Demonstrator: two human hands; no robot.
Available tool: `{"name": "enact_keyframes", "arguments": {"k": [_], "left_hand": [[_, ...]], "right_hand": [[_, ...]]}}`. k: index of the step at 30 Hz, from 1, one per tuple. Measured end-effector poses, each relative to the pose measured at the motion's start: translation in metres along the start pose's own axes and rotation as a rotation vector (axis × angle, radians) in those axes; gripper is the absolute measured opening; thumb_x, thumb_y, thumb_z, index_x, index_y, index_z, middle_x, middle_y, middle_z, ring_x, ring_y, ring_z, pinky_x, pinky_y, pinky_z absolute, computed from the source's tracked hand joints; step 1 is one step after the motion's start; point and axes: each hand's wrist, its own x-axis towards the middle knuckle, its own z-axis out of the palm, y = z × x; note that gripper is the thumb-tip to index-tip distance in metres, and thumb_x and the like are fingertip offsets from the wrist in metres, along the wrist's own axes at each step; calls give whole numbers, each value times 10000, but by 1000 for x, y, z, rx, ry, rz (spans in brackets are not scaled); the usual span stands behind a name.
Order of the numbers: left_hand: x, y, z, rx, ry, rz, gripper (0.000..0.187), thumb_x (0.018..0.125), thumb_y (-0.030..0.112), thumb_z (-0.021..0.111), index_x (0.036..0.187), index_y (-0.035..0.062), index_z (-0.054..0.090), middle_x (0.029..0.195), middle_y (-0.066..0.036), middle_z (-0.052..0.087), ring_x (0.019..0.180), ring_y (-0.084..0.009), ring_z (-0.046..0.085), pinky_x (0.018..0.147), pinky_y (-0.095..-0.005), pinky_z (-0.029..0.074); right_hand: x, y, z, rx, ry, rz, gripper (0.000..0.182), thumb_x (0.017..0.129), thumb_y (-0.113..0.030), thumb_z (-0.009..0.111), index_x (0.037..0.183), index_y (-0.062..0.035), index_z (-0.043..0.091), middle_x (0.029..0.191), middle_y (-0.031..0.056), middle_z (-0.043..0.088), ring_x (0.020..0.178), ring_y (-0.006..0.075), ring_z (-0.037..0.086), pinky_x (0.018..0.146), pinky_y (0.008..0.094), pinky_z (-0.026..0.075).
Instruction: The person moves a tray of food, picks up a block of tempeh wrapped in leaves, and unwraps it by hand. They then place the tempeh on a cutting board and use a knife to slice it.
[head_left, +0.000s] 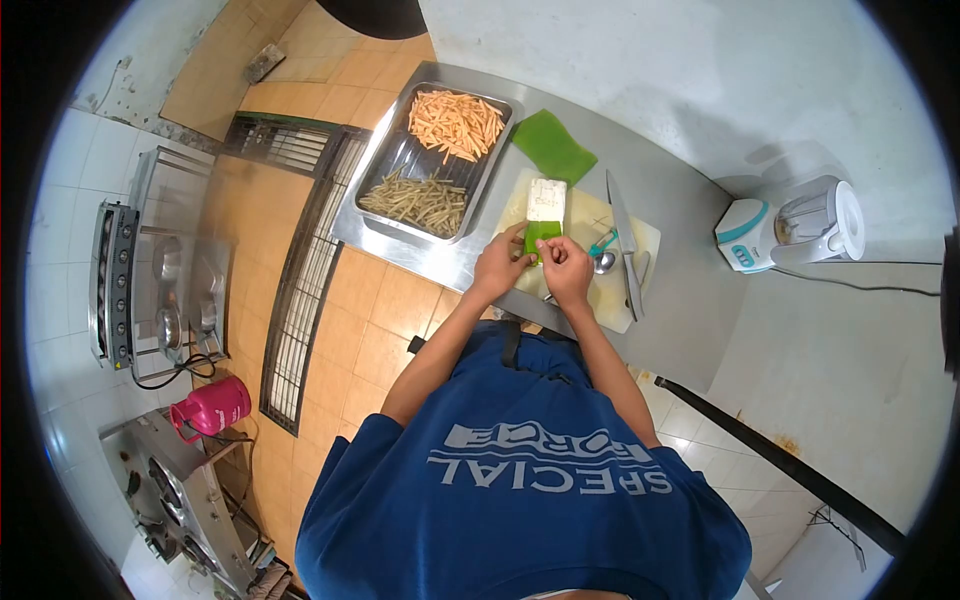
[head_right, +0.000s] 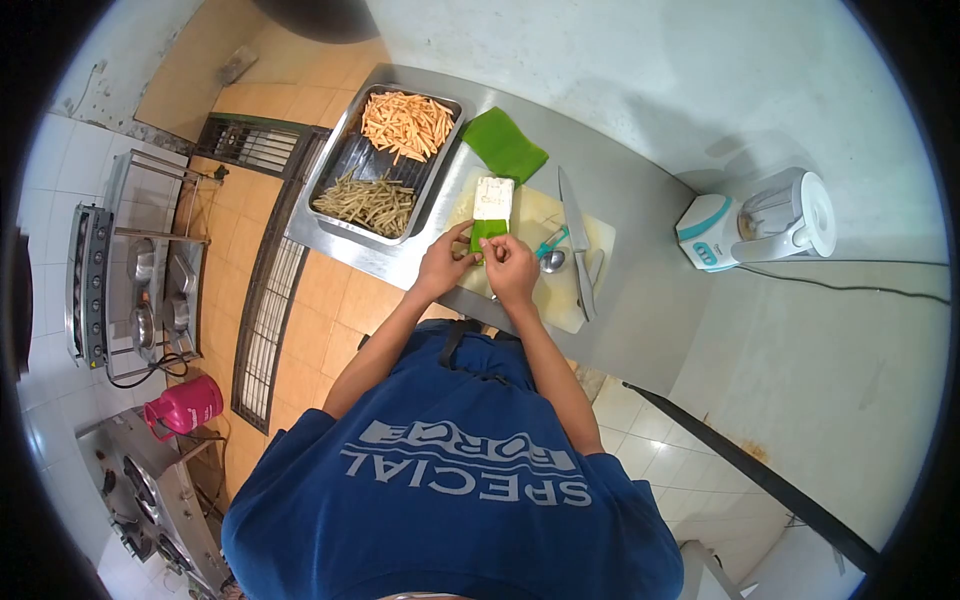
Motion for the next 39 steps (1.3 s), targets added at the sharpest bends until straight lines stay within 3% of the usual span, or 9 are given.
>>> {"name": "enact_keyframes", "arguments": {"k": [4, 7, 10, 12, 16, 18, 22, 24, 39], "left_hand": [[-1, 2, -1, 2, 7, 13, 693, 819, 205, 781, 1446, 215, 487, 1088, -92, 690, 756, -206, 683, 714, -338, 540], [-1, 4, -2, -5, -29, -42, 672, 820, 220, 774, 1430, 215, 493, 1124, -107, 687, 918, -278, 701, 793, -399, 545], [0, 1, 0, -1, -18, -29, 673, 820, 215, 774, 1431, 214, 492, 1131, -112, 686, 912, -282, 702, 793, -401, 545], [0, -2, 1, -2, 9, 27, 674, 835, 198, 762, 1448, 215, 482, 1086, -92, 689, 757, -208, 681, 710, -345, 538], [0, -2, 1, 7, 4, 19, 672, 836, 209, 762, 1447, 210, 483, 1087, -95, 690, 763, -214, 682, 717, -347, 537], [0, 1, -1, 0, -12, -16, 679, 812, 230, 784, 1426, 207, 495, 1125, -118, 690, 928, -285, 700, 791, -399, 542], [1, 1, 0, -22, -30, -17, 680, 810, 239, 789, 1423, 203, 497, 1123, -111, 691, 925, -284, 701, 788, -401, 542], [1, -1, 1, 0, 10, 28, 706, 803, 216, 801, 1438, 206, 493, 1043, -88, 688, 765, -210, 668, 720, -342, 536], [1, -1, 0, -10, 0, 35, 700, 810, 227, 798, 1439, 219, 493, 1066, -99, 681, 804, -226, 688, 740, -351, 544]], "right_hand": [[1, -2, 0, -13, 5, -44, 219, 814, -214, 782, 741, -52, 654, 589, 51, 545, 526, 207, 524, 506, 369, 399], [0, -4, -1, -41, 25, -125, 213, 809, -202, 778, 727, -61, 641, 595, 60, 544, 557, 235, 536, 521, 388, 410], [0, -1, 0, -89, 21, -186, 211, 805, -200, 777, 717, -67, 638, 603, 64, 558, 587, 256, 553, 538, 401, 423], [0, 1, 1, -144, 19, -256, 214, 804, -199, 776, 712, -68, 633, 615, 62, 567, 591, 262, 553, 544, 408, 425], [2, 1, -1, -191, -8, -245, 180, 798, -201, 779, 750, -74, 661, 614, 55, 571, 613, 265, 568, 558, 395, 442], [3, -5, -8, -60, -67, -103, 157, 792, -201, 782, 814, -72, 696, 692, 76, 613, 666, 272, 602, 592, 380, 471], [1, -7, -18, -25, -25, -147, 164, 807, -164, 772, 910, -47, 722, 821, 98, 653, 687, 258, 623, 595, 355, 483], [1, -5, -18, -85, -2, -387, 150, 804, -117, 761, 931, -42, 731, 922, 109, 668, 735, 268, 645, 641, 370, 510], [-1, 5, -14, -161, -33, -366, 98, 810, -91, 728, 902, -62, 737, 886, 72, 661, 826, 285, 605, 721, 396, 494]]}}
